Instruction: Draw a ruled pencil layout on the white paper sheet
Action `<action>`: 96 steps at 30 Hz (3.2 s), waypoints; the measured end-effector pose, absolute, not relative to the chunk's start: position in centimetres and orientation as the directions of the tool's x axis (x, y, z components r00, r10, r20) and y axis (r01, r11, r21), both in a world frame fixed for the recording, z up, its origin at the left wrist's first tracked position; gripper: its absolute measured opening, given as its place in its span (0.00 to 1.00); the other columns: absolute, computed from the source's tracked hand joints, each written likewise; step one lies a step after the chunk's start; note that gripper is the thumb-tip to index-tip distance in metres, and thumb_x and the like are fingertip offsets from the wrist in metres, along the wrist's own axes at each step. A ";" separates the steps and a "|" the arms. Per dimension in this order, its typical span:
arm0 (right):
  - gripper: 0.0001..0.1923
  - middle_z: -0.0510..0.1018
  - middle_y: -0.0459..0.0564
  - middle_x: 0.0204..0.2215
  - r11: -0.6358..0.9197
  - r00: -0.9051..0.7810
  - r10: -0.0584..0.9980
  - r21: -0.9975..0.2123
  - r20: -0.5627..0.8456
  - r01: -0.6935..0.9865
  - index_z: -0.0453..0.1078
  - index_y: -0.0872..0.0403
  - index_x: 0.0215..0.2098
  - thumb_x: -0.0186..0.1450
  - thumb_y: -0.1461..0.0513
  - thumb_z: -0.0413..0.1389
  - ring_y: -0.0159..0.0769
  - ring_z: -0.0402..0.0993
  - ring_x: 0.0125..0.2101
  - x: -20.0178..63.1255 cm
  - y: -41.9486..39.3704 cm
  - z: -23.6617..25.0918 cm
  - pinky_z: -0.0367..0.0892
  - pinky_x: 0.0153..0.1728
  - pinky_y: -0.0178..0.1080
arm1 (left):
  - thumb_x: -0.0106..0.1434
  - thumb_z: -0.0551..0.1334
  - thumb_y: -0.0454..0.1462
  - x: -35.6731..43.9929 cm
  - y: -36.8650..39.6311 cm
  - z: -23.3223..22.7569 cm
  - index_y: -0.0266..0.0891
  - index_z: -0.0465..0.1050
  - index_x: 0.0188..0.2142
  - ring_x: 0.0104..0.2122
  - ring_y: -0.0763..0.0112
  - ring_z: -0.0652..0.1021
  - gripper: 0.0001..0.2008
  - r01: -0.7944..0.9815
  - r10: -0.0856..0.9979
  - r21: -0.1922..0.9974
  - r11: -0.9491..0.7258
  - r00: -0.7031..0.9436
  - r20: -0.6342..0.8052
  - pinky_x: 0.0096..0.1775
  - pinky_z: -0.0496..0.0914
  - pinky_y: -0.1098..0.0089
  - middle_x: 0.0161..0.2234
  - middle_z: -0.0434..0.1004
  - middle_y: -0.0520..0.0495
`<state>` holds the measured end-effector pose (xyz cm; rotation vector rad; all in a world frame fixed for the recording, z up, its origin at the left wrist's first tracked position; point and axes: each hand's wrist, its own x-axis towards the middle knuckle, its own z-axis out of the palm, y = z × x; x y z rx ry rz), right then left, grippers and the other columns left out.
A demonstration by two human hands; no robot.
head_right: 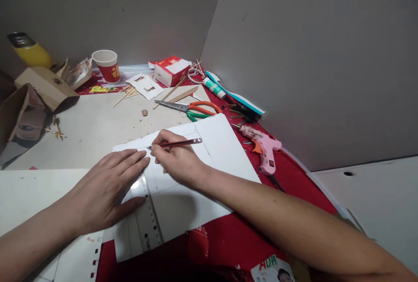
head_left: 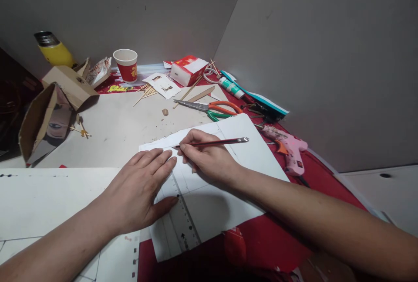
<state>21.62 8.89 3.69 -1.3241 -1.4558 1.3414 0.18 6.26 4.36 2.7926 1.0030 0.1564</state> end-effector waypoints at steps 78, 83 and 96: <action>0.20 0.78 0.62 0.56 0.604 -0.552 0.789 -0.506 0.270 0.616 0.68 0.56 0.62 0.73 0.62 0.53 0.48 0.68 0.62 30.6 -4.5 2.1 0.60 0.64 0.56 | 0.72 0.55 0.54 -1.6 6.3 4.3 0.41 0.47 0.73 0.71 0.43 0.51 0.38 0.728 0.728 0.112 -0.676 0.684 -0.048 0.67 0.53 0.40 0.74 0.44 0.35; 0.22 0.78 0.63 0.56 0.417 -0.231 0.881 -0.445 0.414 0.793 0.66 0.55 0.63 0.73 0.56 0.52 0.51 0.75 0.55 33.6 -1.6 4.2 0.72 0.54 0.55 | 0.71 0.55 0.56 -1.9 6.2 4.8 0.42 0.50 0.73 0.71 0.40 0.52 0.39 0.806 0.822 0.201 -0.557 0.570 -0.005 0.65 0.58 0.41 0.74 0.40 0.33; 0.27 0.81 0.64 0.46 -0.039 0.171 0.971 -0.591 0.169 0.806 0.70 0.58 0.57 0.62 0.56 0.60 0.57 0.79 0.46 35.9 7.6 5.4 0.73 0.44 0.52 | 0.70 0.64 0.44 -0.5 9.7 5.2 0.40 0.70 0.58 0.53 0.55 0.76 0.20 0.837 0.897 0.325 -0.439 0.429 0.108 0.52 0.73 0.49 0.58 0.72 0.40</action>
